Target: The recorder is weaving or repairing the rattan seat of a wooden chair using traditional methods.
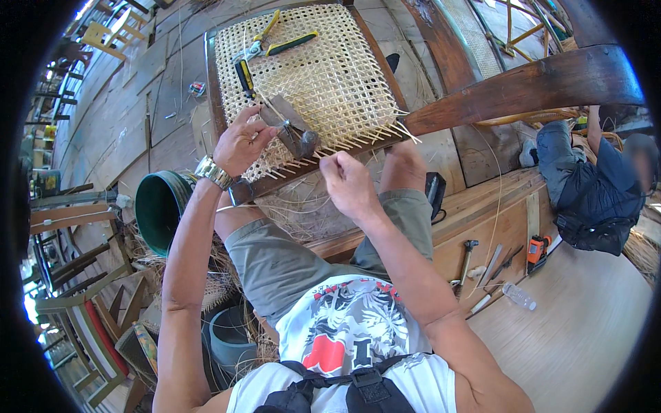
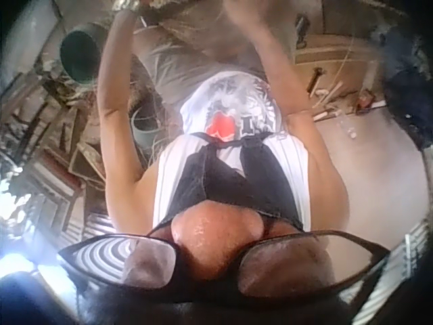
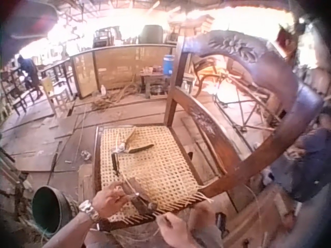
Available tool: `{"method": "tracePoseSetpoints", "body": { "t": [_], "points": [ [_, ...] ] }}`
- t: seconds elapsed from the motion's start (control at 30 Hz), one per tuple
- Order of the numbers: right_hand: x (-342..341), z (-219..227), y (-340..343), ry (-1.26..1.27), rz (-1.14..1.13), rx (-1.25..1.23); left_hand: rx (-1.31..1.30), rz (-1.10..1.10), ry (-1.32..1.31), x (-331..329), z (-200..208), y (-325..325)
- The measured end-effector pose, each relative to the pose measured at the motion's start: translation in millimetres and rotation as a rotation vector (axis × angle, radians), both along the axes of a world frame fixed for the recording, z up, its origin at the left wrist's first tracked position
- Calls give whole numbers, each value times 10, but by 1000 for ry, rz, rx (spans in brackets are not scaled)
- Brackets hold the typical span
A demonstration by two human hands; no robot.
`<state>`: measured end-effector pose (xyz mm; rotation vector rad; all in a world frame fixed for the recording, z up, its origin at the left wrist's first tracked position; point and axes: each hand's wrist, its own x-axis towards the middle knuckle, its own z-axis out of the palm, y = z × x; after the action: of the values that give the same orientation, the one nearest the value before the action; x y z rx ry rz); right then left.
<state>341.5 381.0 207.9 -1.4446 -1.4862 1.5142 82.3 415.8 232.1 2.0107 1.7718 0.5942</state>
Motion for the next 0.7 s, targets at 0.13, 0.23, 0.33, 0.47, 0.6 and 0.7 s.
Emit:
{"method": "tracePoseSetpoints", "body": {
  "t": [0.13,0.23,0.33,0.47,0.6,0.7],
  "points": [
    [160,46,-141,-80,21,171,14,29,67,25,15,-34],
    [862,-98,-656,-122,26,190,26,58,94,13,-40,-93],
    [1842,85,-1431,-325,-45,-55,54,33,82,45,44,-79],
    [2100,200,-1498,-450,144,-212,24,26,68,24,-29,-34],
    [1882,265,-738,-220,124,-30,45,18,124,-18,-41,-33],
    [1146,427,-34,-251,87,212,30,20,114,-62,-23,-38]
  ]
}}
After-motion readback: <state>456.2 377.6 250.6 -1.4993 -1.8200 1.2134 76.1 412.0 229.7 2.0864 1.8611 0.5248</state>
